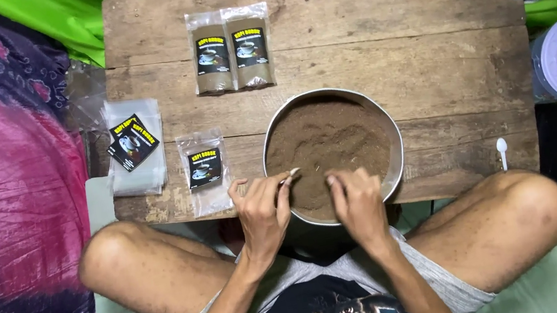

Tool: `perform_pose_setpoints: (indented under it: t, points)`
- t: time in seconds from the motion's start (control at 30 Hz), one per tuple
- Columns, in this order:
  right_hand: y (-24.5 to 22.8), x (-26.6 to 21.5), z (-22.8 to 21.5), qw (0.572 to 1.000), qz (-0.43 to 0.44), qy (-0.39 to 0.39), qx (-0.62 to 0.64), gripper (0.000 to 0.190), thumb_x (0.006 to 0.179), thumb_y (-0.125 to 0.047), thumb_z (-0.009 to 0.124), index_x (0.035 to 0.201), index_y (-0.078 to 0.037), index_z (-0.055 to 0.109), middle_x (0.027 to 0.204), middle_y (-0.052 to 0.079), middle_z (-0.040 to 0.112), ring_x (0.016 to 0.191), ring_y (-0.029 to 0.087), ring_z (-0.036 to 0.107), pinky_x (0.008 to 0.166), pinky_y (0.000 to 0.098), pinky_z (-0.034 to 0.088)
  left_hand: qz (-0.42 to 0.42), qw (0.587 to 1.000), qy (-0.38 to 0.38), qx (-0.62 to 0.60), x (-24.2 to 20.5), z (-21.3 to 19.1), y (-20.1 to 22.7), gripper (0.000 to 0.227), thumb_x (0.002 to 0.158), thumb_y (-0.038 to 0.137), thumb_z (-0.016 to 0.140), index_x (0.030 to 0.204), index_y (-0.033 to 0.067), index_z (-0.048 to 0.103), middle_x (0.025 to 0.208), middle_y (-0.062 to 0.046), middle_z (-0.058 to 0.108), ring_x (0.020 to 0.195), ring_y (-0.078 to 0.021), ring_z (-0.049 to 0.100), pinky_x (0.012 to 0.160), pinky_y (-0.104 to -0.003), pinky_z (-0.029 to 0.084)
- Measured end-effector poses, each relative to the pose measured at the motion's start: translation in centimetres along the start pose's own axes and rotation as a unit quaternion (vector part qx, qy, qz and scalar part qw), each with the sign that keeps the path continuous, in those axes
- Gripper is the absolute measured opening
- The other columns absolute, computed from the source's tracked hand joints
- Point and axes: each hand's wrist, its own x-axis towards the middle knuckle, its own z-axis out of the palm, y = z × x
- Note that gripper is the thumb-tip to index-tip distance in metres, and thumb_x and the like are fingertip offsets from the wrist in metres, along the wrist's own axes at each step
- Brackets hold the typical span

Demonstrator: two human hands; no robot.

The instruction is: Manually sifting through coffee grounds in a bowl to identify and remove small impurities.

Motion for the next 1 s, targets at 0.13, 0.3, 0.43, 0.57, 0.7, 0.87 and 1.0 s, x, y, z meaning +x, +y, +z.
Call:
perform_pose_setpoints:
  t: [0.13,0.3,0.43,0.57,0.7,0.87,1.0]
  points:
    - [-1.5,0.1,0.0,0.999,-0.029,-0.022,0.028,0.016,0.103,-0.029,0.060,0.108,-0.023,0.074,0.098,-0.005,0.079,0.088,0.017,0.067,0.081,0.0320,0.045,-0.020,0.999,-0.031,0.028,-1.2,1.6,-1.7,0.010,0.099,0.016,0.064,0.105,0.0176,0.072,0.082,0.001,0.075,0.080,-0.0167,0.070,0.103,-0.050,0.031]
    - [-0.9,1.4,-0.4,0.999,0.019,-0.036,0.016,0.028,0.109,-0.028,0.048,0.112,-0.017,0.075,0.096,0.003,0.078,0.086,0.018,0.064,0.081,0.0344,0.043,-0.016,0.999,-0.038,0.024,-1.3,0.5,0.0,0.010,0.100,0.018,0.063,0.103,0.0185,0.072,0.081,0.001,0.075,0.082,-0.0160,0.072,0.105,-0.051,0.031]
    - [-0.3,-0.1,0.5,0.998,-0.036,-0.049,0.017,0.019,0.103,-0.031,0.059,0.108,-0.021,0.074,0.094,-0.002,0.078,0.085,0.018,0.067,0.077,0.0333,0.046,-0.016,0.998,-0.015,0.060,-1.3,1.3,-1.2,0.008,0.100,0.021,0.065,0.104,0.0205,0.072,0.079,0.003,0.072,0.081,-0.0151,0.071,0.104,-0.047,0.034]
    - [2.2,0.5,0.5,0.999,0.009,-0.013,0.050,0.018,0.105,-0.022,0.058,0.111,-0.016,0.074,0.096,0.003,0.078,0.087,0.021,0.066,0.078,0.0353,0.046,-0.012,0.996,-0.083,0.015,-1.8,1.7,-1.1,0.009,0.099,0.017,0.064,0.102,0.0173,0.072,0.078,-0.002,0.075,0.079,-0.0166,0.072,0.106,-0.051,0.031]
    - [0.9,-1.6,0.3,0.998,-0.038,-0.054,0.002,0.017,0.103,-0.030,0.060,0.108,-0.023,0.074,0.095,-0.002,0.079,0.089,0.017,0.068,0.080,0.0334,0.046,-0.022,0.999,-0.037,0.020,-1.8,0.2,-0.3,0.008,0.099,0.018,0.065,0.104,0.0211,0.070,0.087,0.002,0.075,0.085,-0.0151,0.072,0.104,-0.046,0.032]
    - [2.0,-0.5,-1.3,1.000,-0.025,-0.003,-0.008,0.016,0.104,-0.026,0.059,0.108,-0.020,0.073,0.100,-0.002,0.078,0.090,0.019,0.067,0.079,0.0332,0.046,-0.031,0.998,-0.054,0.000,-3.1,1.9,-0.2,0.008,0.098,0.018,0.066,0.103,0.0175,0.072,0.083,-0.001,0.075,0.080,-0.0173,0.072,0.103,-0.049,0.034]
    - [2.6,-2.7,0.3,0.997,-0.044,-0.018,-0.055,0.018,0.104,-0.028,0.059,0.102,-0.021,0.075,0.091,-0.004,0.078,0.084,0.015,0.068,0.078,0.0326,0.046,-0.037,0.999,-0.013,0.002,-1.6,0.4,0.9,0.008,0.098,0.016,0.067,0.104,0.0176,0.072,0.086,0.002,0.075,0.080,-0.0158,0.070,0.100,-0.044,0.035]
